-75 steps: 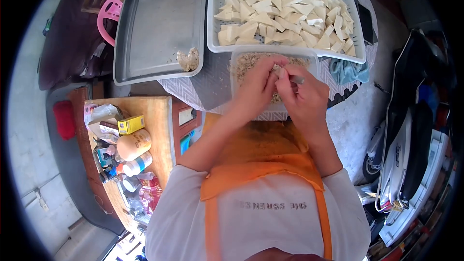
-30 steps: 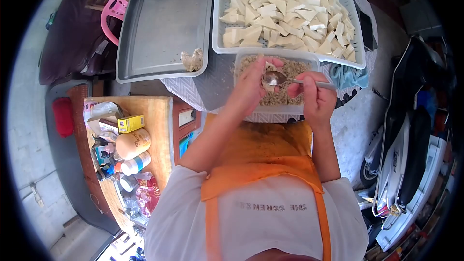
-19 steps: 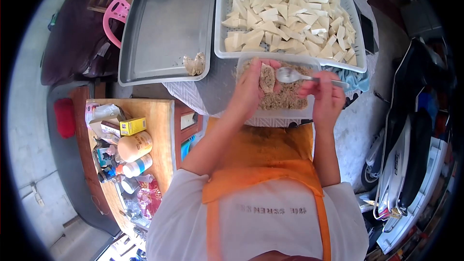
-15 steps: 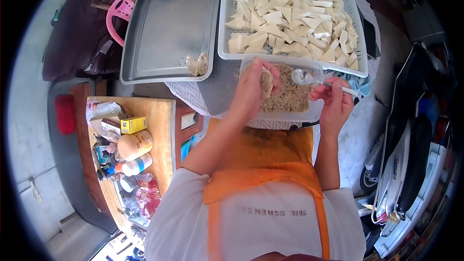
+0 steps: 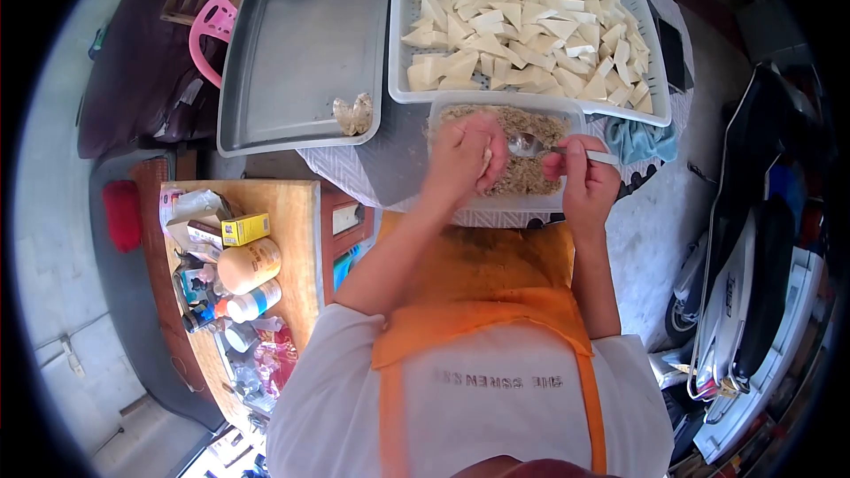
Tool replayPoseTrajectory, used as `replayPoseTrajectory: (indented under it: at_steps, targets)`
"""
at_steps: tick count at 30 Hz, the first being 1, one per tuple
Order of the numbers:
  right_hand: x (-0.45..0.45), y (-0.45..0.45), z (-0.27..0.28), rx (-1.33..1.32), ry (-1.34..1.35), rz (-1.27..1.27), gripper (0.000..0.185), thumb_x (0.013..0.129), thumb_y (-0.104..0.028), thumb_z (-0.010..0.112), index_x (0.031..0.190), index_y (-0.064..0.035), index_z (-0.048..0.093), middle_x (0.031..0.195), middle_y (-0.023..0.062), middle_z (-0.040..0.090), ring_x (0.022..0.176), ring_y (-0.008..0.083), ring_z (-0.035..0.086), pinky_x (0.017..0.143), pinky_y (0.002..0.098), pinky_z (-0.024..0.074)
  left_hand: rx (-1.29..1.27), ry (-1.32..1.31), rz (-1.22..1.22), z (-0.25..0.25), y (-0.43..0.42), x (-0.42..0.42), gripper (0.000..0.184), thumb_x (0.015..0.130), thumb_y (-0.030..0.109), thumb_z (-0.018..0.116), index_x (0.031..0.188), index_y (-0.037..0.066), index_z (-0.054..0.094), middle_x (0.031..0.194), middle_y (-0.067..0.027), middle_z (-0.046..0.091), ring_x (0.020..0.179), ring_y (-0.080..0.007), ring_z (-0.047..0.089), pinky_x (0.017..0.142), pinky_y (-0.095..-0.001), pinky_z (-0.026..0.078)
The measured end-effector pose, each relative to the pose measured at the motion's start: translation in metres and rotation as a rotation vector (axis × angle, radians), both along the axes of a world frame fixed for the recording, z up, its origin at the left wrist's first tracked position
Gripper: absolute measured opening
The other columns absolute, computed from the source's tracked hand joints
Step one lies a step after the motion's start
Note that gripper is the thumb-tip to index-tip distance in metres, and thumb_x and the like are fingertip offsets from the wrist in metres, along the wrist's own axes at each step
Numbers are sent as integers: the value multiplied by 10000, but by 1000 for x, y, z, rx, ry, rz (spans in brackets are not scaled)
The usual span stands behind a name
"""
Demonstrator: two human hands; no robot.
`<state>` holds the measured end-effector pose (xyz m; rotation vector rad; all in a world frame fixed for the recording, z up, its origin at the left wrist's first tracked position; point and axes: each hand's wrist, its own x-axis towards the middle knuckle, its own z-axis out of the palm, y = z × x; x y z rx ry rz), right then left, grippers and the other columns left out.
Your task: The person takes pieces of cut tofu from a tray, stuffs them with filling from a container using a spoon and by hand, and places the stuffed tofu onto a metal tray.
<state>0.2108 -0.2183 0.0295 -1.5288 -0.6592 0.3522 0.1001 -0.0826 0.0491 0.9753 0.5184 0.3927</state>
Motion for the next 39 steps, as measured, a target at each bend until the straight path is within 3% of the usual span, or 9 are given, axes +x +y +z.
replayPoseTrajectory:
  at_steps: [5,8,14,17,23,26,29,32,39]
  targets:
    - [-1,0,0,-19,15,-10,164,965,-109,498,905,9,595,667,55,642,558,82,599,515,208,484,-106,-89,191,14,-7,11,343,1011,283,364,982,22,585,684,-48,528,501,-102,413,440,-224,341]
    - [0,0,-1,-18,-5,-5,161,963,-105,499,903,8,596,665,58,644,559,85,604,514,212,488,138,-52,-102,-6,7,0,338,1012,297,364,1002,24,563,757,-55,537,551,-109,441,464,-216,351]
    - [-1,0,0,-22,-4,0,164,961,-103,497,902,10,601,660,60,644,564,89,612,518,214,495,-79,-193,-118,-16,7,-1,376,1009,271,370,716,64,483,618,-28,454,477,-107,382,403,-229,293]
    - [-2,0,-1,-20,-6,4,167,960,-102,498,898,10,605,658,59,643,564,89,613,517,216,494,-108,-18,-88,0,1,0,430,1010,272,360,624,87,400,549,-14,390,422,-100,313,358,-243,227]
    - [-2,-1,3,-52,0,-11,169,958,-101,503,891,13,608,658,58,641,566,90,615,517,217,496,-50,-41,-37,-3,-1,5,451,1014,283,340,611,89,392,505,-5,363,375,-103,285,327,-250,190]
    - [-4,-3,9,-41,43,-29,165,956,-105,507,896,16,602,663,67,642,563,102,618,522,226,508,-83,-200,-146,-16,13,-2,385,1015,278,322,726,68,466,663,-59,528,491,-128,447,417,-244,365]
    - [-9,1,15,12,221,-6,182,962,-125,495,901,14,595,671,87,643,547,127,620,515,241,522,330,-161,149,-10,-2,15,283,1009,256,334,917,45,499,956,-111,605,769,-157,569,684,-268,489]
    - [-10,6,26,30,443,11,217,972,-165,475,902,6,588,675,103,640,523,153,618,499,260,529,658,-130,10,-10,1,10,186,983,167,394,1083,36,480,1171,-131,566,1008,-174,544,906,-300,441]
    - [10,2,27,118,387,-65,221,974,-161,472,910,17,586,684,116,648,537,171,636,507,272,549,369,11,-69,-4,5,-6,265,903,47,517,1167,44,503,1019,-53,556,877,-125,576,746,-257,493]
